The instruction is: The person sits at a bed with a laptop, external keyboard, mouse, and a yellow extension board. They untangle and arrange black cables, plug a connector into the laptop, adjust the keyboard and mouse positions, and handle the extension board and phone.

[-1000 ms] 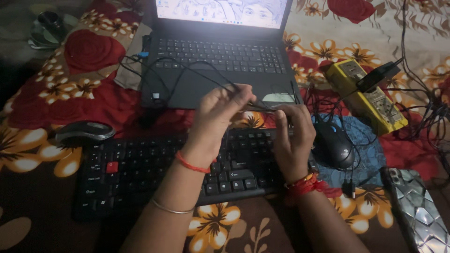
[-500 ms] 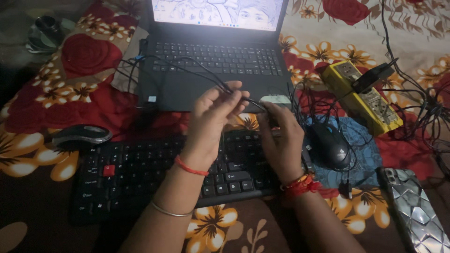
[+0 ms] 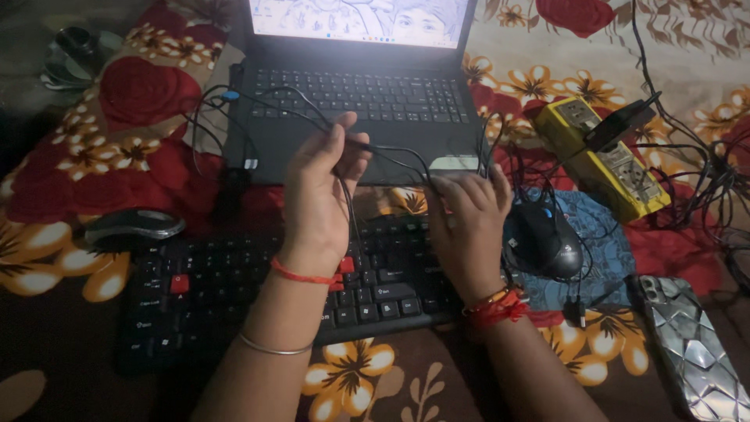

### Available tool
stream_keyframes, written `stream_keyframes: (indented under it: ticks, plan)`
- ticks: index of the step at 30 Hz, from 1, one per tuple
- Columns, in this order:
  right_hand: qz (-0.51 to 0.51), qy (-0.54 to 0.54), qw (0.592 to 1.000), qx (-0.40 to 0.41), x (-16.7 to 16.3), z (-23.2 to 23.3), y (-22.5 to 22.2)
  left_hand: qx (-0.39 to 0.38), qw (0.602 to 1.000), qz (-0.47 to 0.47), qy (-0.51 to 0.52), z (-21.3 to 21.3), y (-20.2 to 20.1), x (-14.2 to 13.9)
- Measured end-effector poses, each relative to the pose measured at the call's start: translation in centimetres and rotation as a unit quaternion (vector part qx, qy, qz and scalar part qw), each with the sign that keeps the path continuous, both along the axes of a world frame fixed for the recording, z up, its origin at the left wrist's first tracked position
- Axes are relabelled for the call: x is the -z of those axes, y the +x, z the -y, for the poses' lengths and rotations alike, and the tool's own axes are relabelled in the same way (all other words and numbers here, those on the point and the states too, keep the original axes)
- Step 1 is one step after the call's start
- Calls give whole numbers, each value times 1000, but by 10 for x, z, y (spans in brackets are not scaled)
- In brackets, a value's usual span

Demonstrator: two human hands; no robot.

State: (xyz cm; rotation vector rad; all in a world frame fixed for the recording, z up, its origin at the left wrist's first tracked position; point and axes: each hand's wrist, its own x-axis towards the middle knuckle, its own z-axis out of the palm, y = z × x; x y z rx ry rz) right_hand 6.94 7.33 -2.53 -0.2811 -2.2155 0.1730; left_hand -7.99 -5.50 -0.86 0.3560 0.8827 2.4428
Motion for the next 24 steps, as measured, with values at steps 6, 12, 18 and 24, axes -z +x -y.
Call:
stream_keyframes:
  ticks: [6, 12, 18, 24]
  plan:
    - [20, 7, 1000, -16, -3, 1, 2, -31, 997, 57, 33, -1, -10, 13]
    - [57, 27, 998, -8, -5, 2, 1, -13, 995, 74, 66, -1, -13, 18]
    - [30, 24, 999, -12, -4, -2, 5, 10, 999, 25, 47, -5, 3, 2]
    - [-5, 29, 999, -16, -4, -1, 5, 117, 982, -144, -33, -14, 24, -5]
